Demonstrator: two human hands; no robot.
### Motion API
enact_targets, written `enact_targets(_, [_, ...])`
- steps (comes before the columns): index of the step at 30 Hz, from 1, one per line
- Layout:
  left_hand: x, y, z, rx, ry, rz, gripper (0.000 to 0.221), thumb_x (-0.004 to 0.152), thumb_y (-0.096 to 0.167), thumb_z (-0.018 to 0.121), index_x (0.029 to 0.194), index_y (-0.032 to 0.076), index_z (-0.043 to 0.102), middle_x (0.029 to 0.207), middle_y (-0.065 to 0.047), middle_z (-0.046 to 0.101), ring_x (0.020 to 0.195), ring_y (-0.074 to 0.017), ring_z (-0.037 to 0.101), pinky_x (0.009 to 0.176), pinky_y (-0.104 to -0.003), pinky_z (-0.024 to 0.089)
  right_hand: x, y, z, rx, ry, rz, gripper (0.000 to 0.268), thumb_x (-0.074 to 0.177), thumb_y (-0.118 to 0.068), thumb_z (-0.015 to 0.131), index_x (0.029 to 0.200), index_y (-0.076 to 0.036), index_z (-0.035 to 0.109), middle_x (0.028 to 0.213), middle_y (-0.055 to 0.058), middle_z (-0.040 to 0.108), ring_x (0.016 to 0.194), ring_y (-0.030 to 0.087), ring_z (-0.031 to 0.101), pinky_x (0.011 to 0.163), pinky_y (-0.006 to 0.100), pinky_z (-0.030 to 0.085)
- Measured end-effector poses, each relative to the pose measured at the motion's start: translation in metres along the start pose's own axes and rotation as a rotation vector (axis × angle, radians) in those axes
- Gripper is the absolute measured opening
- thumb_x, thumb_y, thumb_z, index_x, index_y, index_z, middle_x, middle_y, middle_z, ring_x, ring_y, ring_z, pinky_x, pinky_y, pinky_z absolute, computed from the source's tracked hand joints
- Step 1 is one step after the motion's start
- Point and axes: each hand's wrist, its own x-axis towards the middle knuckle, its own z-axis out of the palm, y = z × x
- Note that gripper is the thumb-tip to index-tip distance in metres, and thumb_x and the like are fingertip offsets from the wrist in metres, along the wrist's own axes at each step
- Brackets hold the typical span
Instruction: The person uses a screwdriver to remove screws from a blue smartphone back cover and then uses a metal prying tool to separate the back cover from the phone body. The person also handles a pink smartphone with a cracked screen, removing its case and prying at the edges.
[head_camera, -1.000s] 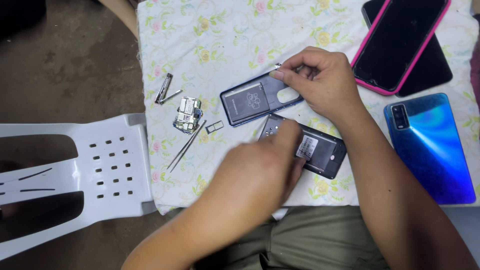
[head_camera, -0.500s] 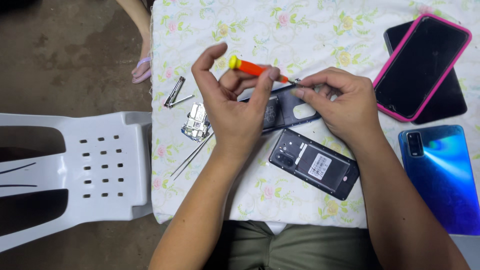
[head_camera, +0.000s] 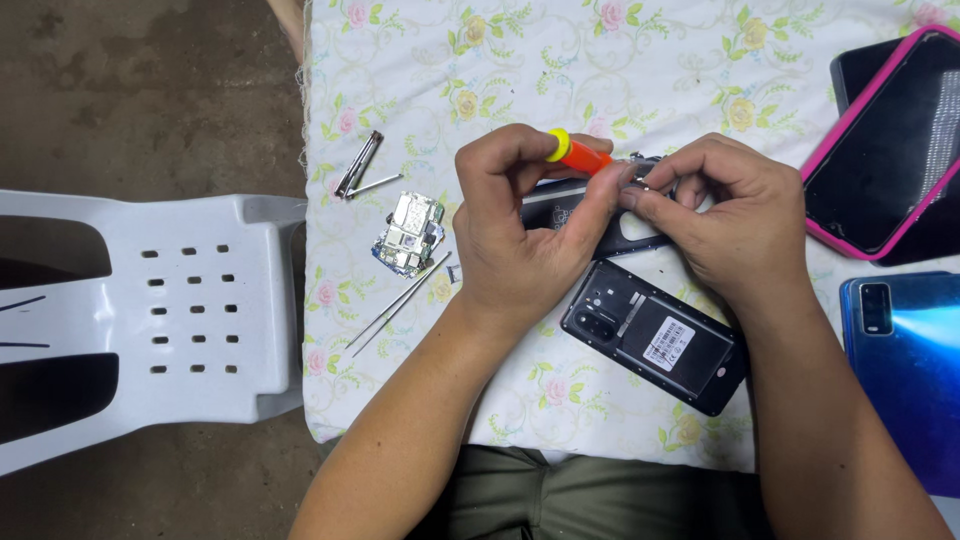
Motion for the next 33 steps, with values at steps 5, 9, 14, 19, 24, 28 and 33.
enact_targets(5, [-0.0005,-0.0024,-0.0025,0.039,-0.016,-0.017,0.051,0.100,0.001,0.081,0.127,0.004,0.037,0.104,-0.013,0.072,0.096,-0.0145,0.078,0.084,-0.022,0.065,-0.0010,0.0027,-0.0003,-0.003,-0.007,-0.007,0.017,0.085,-0.001,0.088,0.093,-0.004,0.073,0.089,-0.002,0.065,0.071,0.000,0.050,0.064,0.017,0.041])
enact_targets(9, [-0.0003,-0.0020,-0.0004,0.016,0.001,-0.011,0.050,0.101,0.001,0.080,0.124,0.003,0.037,0.106,-0.013,0.071,0.098,-0.0153,0.077,0.087,-0.023,0.065,0.0009,0.0036,0.0005,0.017,-0.001,0.003,0.017,0.085,-0.001,0.088,0.093,-0.004,0.073,0.089,-0.002,0.066,0.070,0.000,0.051,0.063,0.016,0.041])
enact_targets(14, [-0.0011,-0.0034,-0.0003,0.010,-0.009,0.001,0.049,0.102,0.002,0.080,0.125,0.003,0.037,0.106,-0.013,0.071,0.099,-0.0147,0.077,0.089,-0.023,0.065,0.0006,0.0012,-0.0007,-0.001,-0.008,0.006,0.015,0.086,-0.002,0.087,0.093,-0.004,0.074,0.088,-0.002,0.065,0.069,0.000,0.051,0.062,0.017,0.040])
enact_targets(19, [-0.0002,-0.0045,-0.0017,0.110,-0.041,0.061,0.051,0.100,0.005,0.082,0.126,0.005,0.039,0.103,-0.011,0.072,0.093,-0.0135,0.077,0.081,-0.022,0.065,-0.0003,-0.0020,-0.0005,-0.037,-0.009,0.000,0.013,0.086,-0.003,0.086,0.093,-0.005,0.075,0.089,-0.002,0.067,0.069,0.001,0.051,0.062,0.017,0.041])
enact_targets(24, [-0.0004,-0.0017,-0.0018,0.166,-0.066,0.099,0.052,0.099,0.006,0.083,0.129,0.006,0.040,0.104,-0.011,0.071,0.092,-0.0147,0.078,0.079,-0.023,0.065,-0.0009,-0.0013,-0.0012,-0.070,-0.021,-0.060,0.013,0.086,0.000,0.084,0.095,-0.005,0.076,0.091,0.001,0.069,0.071,0.003,0.052,0.064,0.019,0.042])
enact_targets(28, [-0.0012,-0.0013,-0.0039,0.088,-0.101,0.047,0.052,0.101,0.003,0.080,0.129,0.005,0.037,0.110,-0.012,0.067,0.099,-0.0167,0.077,0.087,-0.025,0.067,-0.0006,0.0003,-0.0015,-0.108,-0.019,-0.071,0.014,0.085,0.000,0.085,0.094,-0.005,0.076,0.091,0.001,0.070,0.070,0.003,0.053,0.063,0.019,0.042])
enact_targets(33, [-0.0013,-0.0039,-0.0009,0.037,-0.069,0.006,0.052,0.103,-0.001,0.078,0.129,0.004,0.034,0.115,-0.012,0.060,0.102,-0.0159,0.075,0.089,-0.025,0.065,-0.0006,0.0006,-0.0034,-0.045,-0.042,-0.080,0.016,0.084,-0.001,0.086,0.094,-0.005,0.075,0.093,0.001,0.070,0.069,0.003,0.053,0.062,0.019,0.041])
